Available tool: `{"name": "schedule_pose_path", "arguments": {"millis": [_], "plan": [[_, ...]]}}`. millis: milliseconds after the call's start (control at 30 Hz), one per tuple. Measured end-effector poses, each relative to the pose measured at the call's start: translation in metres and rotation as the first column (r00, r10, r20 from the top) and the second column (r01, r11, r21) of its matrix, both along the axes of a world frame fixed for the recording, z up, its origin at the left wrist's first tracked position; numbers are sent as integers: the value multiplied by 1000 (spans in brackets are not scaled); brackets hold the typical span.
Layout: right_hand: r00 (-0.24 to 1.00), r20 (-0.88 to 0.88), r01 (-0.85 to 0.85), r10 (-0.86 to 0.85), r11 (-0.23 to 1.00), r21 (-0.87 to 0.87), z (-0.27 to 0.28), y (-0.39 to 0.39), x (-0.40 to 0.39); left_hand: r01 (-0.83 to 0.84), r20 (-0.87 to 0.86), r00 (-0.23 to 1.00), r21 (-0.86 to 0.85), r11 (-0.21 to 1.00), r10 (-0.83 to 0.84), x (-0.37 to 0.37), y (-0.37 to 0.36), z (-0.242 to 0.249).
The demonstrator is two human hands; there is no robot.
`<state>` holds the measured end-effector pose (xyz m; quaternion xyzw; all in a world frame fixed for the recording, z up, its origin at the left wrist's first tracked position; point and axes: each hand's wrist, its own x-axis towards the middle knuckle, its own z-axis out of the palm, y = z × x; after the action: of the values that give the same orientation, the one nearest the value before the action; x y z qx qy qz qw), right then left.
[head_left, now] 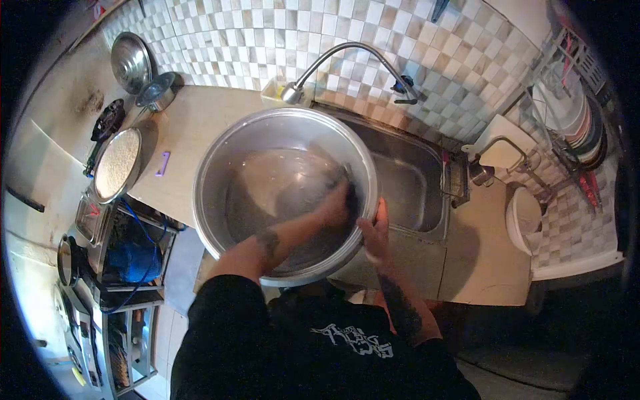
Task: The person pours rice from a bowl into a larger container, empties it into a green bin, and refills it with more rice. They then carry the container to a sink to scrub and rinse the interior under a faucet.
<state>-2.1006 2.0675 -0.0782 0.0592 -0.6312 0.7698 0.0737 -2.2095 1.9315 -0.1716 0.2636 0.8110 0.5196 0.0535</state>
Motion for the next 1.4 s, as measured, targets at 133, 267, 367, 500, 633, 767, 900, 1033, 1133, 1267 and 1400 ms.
{"name": "schedule_pose_path", "arguments": {"millis": [133,267,367,500,633,767,900,1033,1133,1267,1400], "plan": [[999,28,18,-15,994,-106,-1,-2,8,515,285,856,-390,764,-431,71,-57,53],[992,32,116,-121,985,129,10,-5,15,749,522,648,-570,339,-555,62,-156,84],[990,-4,143,-143,986,90,12,-8,15,427,367,902,-674,603,-229,47,-186,145],[987,59,147,-150,988,41,20,-7,13,347,180,937,-567,747,-299,29,-212,187],[980,-3,198,-198,980,-7,19,-10,12,-114,-1,993,-215,970,117,-10,-229,204],[976,39,211,-214,976,54,15,4,17,-405,-56,913,-36,913,403,-62,-264,218],[959,22,285,-284,954,-89,11,16,17,-495,-102,859,86,864,502,-86,-282,198],[954,18,300,-300,953,-37,25,28,21,-594,-373,743,14,804,555,-88,-303,137],[942,16,335,-334,942,-25,34,24,21,-542,127,820,-139,829,558,-15,-298,124],[940,127,328,-315,939,-100,52,38,16,-535,337,822,176,826,460,37,-267,146],[941,244,307,-234,891,-334,44,83,1,-569,561,768,378,730,308,55,-257,221]]}}
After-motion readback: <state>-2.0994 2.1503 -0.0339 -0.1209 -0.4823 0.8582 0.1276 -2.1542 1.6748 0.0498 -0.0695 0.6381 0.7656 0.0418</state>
